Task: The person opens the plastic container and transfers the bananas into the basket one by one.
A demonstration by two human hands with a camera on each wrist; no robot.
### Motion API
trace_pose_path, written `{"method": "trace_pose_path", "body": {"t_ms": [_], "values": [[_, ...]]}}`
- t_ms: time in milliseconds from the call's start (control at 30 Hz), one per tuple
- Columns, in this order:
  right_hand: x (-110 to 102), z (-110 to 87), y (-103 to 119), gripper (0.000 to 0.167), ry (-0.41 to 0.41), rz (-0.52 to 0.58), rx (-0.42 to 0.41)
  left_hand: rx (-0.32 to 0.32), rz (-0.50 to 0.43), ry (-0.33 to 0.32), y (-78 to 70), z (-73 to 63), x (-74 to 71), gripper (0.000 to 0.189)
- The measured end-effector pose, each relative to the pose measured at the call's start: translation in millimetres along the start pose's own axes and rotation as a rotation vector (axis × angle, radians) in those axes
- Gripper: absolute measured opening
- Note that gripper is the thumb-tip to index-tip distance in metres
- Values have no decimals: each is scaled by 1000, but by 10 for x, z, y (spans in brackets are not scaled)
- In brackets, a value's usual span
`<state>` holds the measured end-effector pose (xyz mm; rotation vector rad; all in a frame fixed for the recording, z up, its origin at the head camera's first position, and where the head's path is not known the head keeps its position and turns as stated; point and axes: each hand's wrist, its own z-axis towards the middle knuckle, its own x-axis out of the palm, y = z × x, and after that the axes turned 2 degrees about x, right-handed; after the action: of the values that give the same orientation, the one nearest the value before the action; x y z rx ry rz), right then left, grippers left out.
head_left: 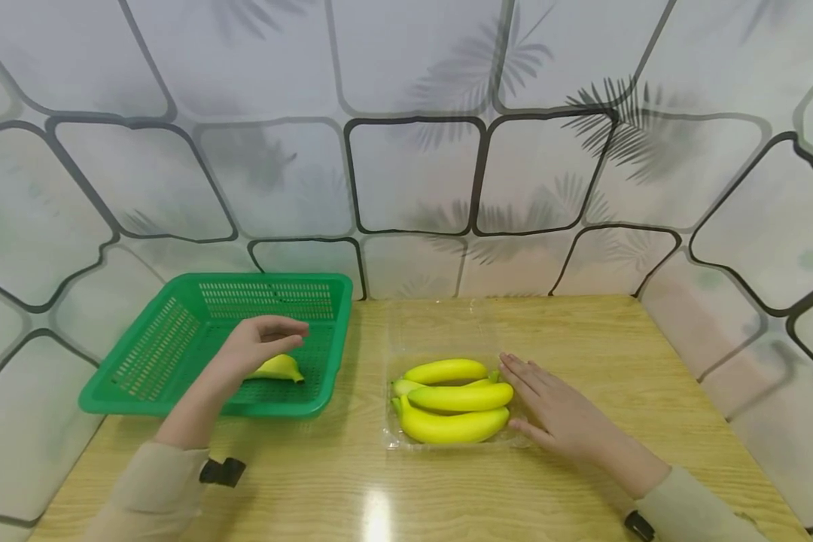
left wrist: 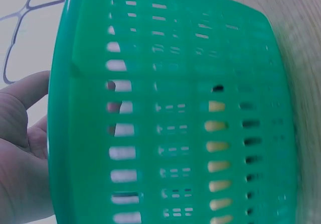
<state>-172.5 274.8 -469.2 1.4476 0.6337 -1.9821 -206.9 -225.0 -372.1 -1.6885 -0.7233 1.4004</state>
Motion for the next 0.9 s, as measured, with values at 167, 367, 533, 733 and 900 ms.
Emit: {"method": "trace_pose_path", "body": {"t_ms": [167,367,533,733,900], "values": [[1,-5,5,76,1,-1,2,27,-9,19,-60,29,85,41],[5,-8,11,76,2,6,11,67,-7,54,-135,92,225,37],[6,-13,14,77,-3,6,12,86,5,74,-195,141,342,34],[6,-14,13,76,-7,10,10,116,39,89,-266,200,458,32],[14,-11,7,76,-7,19,13,140,59,109,-318,244,555,29]]}}
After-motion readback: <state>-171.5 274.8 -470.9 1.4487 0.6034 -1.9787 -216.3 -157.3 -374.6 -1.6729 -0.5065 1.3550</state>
